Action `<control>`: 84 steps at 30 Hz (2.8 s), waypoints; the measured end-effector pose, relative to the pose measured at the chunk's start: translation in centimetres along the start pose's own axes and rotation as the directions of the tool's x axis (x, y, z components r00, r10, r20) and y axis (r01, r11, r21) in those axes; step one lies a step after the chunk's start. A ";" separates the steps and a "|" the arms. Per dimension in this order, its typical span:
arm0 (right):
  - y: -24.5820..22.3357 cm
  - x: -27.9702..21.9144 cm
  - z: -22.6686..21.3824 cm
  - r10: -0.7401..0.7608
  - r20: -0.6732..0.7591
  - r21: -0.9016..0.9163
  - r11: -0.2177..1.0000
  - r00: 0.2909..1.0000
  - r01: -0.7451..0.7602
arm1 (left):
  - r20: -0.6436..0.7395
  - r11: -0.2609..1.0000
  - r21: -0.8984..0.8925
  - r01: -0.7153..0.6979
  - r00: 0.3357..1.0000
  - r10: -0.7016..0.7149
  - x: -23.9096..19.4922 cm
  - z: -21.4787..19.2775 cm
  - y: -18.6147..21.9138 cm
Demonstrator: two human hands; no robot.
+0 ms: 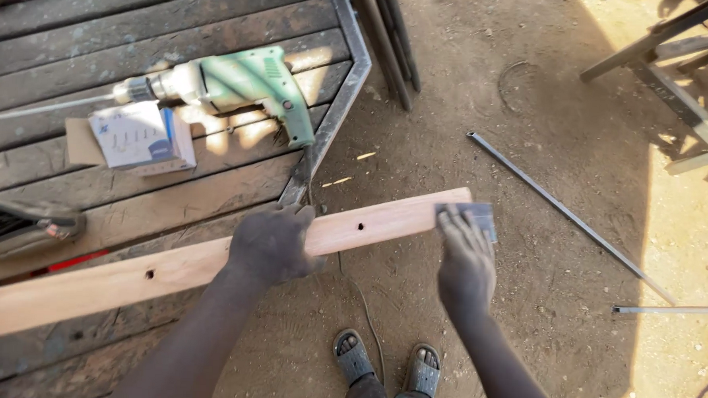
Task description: Sanding a curved wooden plank by hand using sandpaper to smooth the surface and edges
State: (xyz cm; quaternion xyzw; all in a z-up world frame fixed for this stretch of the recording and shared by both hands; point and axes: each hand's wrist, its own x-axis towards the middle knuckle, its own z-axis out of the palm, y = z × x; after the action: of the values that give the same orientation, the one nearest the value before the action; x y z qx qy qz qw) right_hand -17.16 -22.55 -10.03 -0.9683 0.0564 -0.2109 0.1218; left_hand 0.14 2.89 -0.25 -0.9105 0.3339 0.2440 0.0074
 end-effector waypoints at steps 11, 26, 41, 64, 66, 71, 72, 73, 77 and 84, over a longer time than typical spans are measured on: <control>2.8 0.1 -0.4 0.225 0.144 -0.166 0.965 0.964 -0.201 | -0.165 0.981 -0.046 -0.187 0.970 0.177 -1.3 1.3 -1.0; -21.5 2.8 0.0 0.311 0.099 0.145 0.935 0.945 -0.323 | -0.214 0.952 0.236 0.195 0.966 -0.145 -14.4 2.1 -19.7; -25.0 4.6 -1.3 0.167 0.056 0.175 0.969 0.984 -0.174 | -0.187 0.961 0.231 0.152 0.976 -0.110 -14.1 1.3 -19.7; -21.0 5.4 -0.3 -0.206 0.088 0.318 0.933 0.975 0.168 | -0.298 0.976 0.141 0.163 0.948 -0.116 -13.5 2.4 -20.6; -14.6 4.8 -0.5 -0.132 0.076 0.259 0.960 0.988 0.109 | -0.257 0.976 0.131 0.175 0.957 -0.137 -13.4 1.7 -20.6; -16.7 2.8 2.7 0.346 0.004 -0.047 0.937 0.938 -0.345 | -0.229 0.975 0.143 0.171 0.964 -0.136 -13.0 1.5 -20.6; -22.0 4.3 2.5 0.344 -0.001 -0.039 0.938 0.939 -0.344 | -0.234 0.973 0.149 0.177 0.962 -0.139 -13.3 1.2 -20.6; -27.2 5.4 1.5 0.255 0.087 0.114 0.958 0.963 -0.264 | -0.222 0.973 0.148 0.178 0.965 -0.143 -13.5 0.8 -20.5; -35.1 3.9 2.3 -0.289 0.149 0.408 0.889 0.946 0.207 | -0.416 0.971 0.180 0.154 0.907 -0.067 -13.1 4.4 -20.7; -6.4 4.6 -0.1 -0.311 0.281 -0.554 0.720 0.908 0.417 | -0.501 0.962 0.212 0.170 0.864 -0.042 -14.8 2.7 -19.0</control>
State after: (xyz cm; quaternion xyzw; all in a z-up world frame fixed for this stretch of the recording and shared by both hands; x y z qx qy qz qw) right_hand -12.64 -17.11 -6.49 -0.9618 -0.0819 -0.1195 -0.2322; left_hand 0.83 27.03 1.19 -0.9513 0.3017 -0.0405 0.0497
